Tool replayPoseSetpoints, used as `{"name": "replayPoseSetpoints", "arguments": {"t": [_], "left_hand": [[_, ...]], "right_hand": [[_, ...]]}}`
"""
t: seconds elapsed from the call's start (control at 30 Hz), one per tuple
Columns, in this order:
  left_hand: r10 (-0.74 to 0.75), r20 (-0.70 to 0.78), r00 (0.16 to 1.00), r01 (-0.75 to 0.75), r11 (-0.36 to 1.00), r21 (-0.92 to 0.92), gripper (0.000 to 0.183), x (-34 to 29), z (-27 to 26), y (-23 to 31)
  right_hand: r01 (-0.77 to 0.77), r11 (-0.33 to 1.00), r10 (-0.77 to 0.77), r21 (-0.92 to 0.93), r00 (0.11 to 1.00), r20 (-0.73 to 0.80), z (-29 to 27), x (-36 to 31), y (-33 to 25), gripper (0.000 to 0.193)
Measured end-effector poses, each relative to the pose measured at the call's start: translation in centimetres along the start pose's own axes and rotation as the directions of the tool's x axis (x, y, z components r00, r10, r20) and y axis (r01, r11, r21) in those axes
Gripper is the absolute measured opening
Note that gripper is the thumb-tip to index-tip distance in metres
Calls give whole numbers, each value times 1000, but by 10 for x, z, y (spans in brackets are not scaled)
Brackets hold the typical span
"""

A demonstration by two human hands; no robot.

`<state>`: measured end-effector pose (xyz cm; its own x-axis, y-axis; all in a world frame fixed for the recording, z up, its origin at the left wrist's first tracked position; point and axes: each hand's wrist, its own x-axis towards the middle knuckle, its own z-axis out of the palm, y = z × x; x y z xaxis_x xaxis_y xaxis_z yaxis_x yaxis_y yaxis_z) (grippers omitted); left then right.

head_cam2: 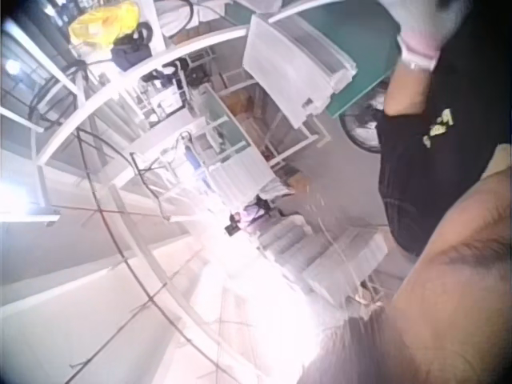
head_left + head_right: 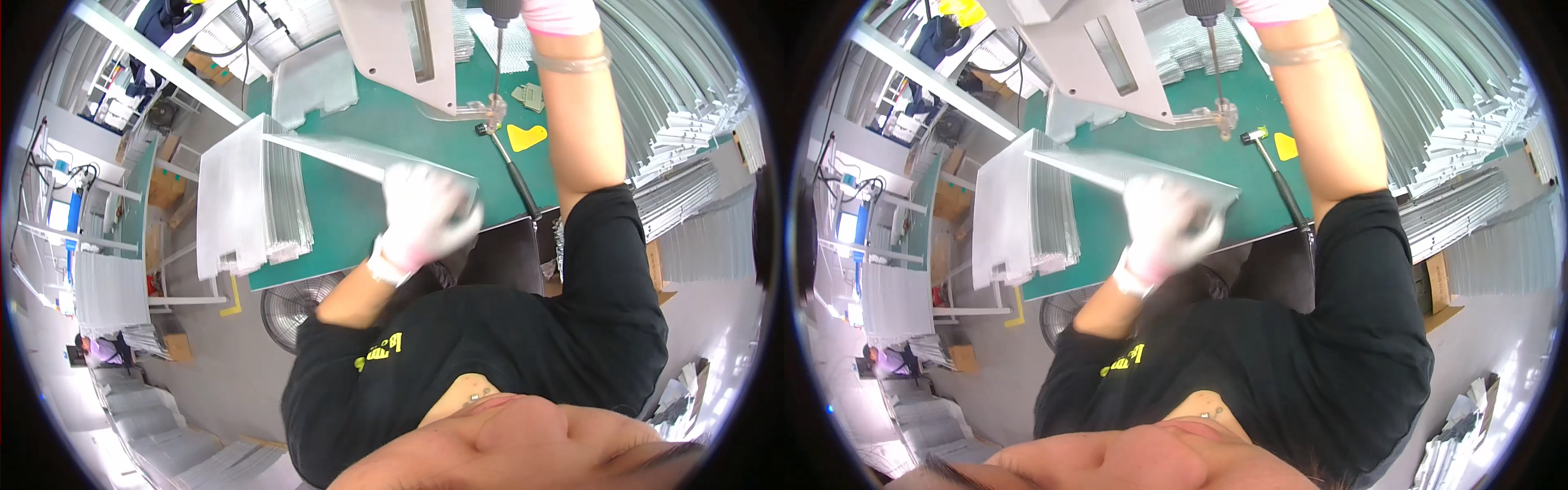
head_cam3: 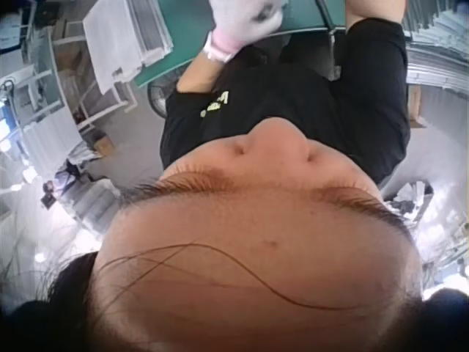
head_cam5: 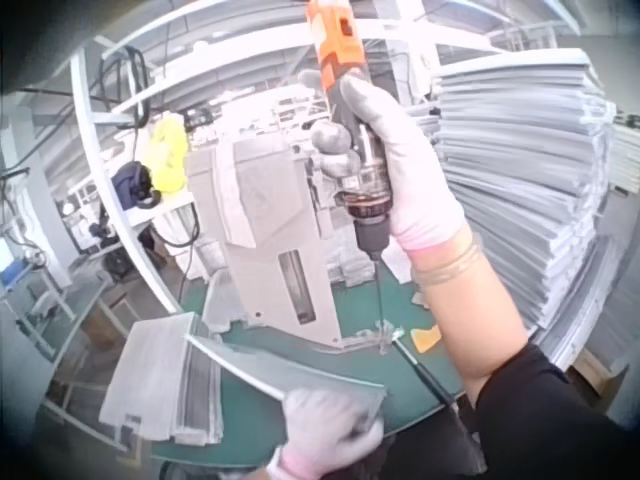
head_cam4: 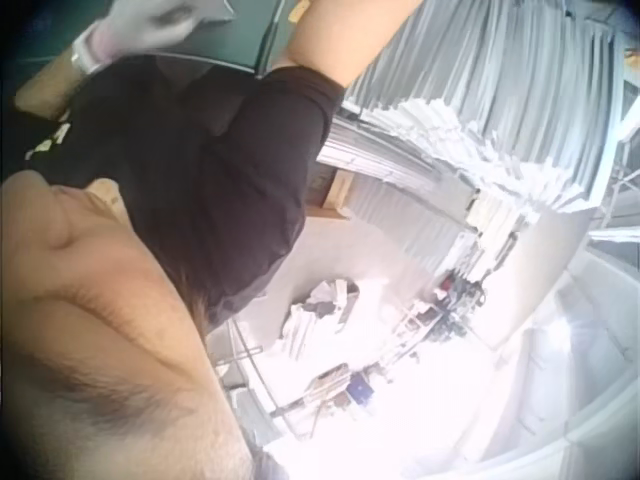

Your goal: The person assembles metal frames by placing a mesh sheet on a workbench, positioning a plastic guide, and inserting metal bars into the mesh. They then use a power drill to secure the bars to the mesh, repeating the process for multiple units.

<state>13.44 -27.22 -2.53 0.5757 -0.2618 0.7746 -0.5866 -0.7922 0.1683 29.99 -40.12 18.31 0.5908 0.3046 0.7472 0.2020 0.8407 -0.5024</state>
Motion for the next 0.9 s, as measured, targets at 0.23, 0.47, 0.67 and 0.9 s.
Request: {"name": "replayPoseSetpoints", "arguments": {"t": [0.23,0.47,0.67,0.9], "left_hand": [[118,780,614,-9,990,-143,17,-243,-55,-14],[-280,315,907,126,893,432,65,-119,-40,-26],[-345,284,895,282,928,242,27,-72,4,-40],[-317,124,940,289,936,201,34,-67,-18,25]], "right_hand": [[-122,982,123,-142,992,-4,-1,-33,11,18],[-260,965,259,-10,963,-70,18,-63,25,23],[-257,966,254,-19,962,-103,23,-77,22,41],[-292,956,286,-28,948,-140,25,-111,30,53]]}}
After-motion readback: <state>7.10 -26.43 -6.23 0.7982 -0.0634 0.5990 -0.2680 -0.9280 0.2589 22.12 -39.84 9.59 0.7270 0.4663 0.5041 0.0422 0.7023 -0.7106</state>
